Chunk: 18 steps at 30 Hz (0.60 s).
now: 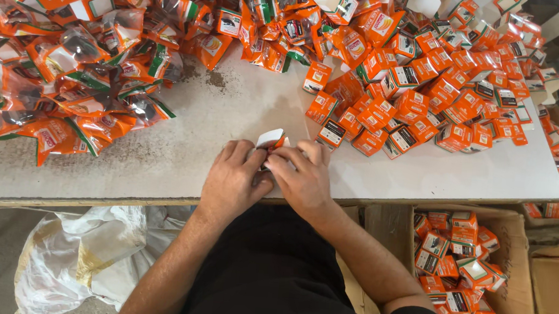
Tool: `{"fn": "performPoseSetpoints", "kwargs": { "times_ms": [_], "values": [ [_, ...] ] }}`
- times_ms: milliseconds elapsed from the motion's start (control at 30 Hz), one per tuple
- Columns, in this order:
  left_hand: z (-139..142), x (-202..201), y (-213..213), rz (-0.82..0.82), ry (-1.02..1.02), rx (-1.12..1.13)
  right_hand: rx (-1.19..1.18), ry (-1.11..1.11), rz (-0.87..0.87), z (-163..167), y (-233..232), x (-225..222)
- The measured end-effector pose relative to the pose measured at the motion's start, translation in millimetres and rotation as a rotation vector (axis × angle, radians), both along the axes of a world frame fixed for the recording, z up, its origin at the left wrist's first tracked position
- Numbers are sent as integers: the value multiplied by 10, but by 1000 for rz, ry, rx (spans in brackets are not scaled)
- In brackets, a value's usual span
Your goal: The person picks up small orange product boxes from a large pile on the table, opens a white inner carton, places a packaged item inside, closes it, and tosses the finished box onto the pile. They repeat this packing cycle continuously, occasionally reaching across the pile to grab the next box.
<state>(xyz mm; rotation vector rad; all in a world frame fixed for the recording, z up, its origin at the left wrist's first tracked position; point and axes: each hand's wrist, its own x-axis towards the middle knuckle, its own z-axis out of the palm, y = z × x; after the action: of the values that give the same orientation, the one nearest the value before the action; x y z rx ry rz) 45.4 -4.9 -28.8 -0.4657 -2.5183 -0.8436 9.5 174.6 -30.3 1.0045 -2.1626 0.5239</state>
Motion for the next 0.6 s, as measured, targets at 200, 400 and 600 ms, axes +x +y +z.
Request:
{"fn": "performPoseSetpoints", "kwargs": {
  "times_ms": [200, 400, 600],
  "values": [
    [-47, -9, -18, 15, 40, 42, -130, -215, 36, 32, 34, 85],
    [-85, -39, -7, 24, 61, 31, 25, -191, 3, 134, 113, -17],
    [-99, -60, 10, 35, 31, -25, -112, -336, 60, 236, 117, -189]
  ]
}}
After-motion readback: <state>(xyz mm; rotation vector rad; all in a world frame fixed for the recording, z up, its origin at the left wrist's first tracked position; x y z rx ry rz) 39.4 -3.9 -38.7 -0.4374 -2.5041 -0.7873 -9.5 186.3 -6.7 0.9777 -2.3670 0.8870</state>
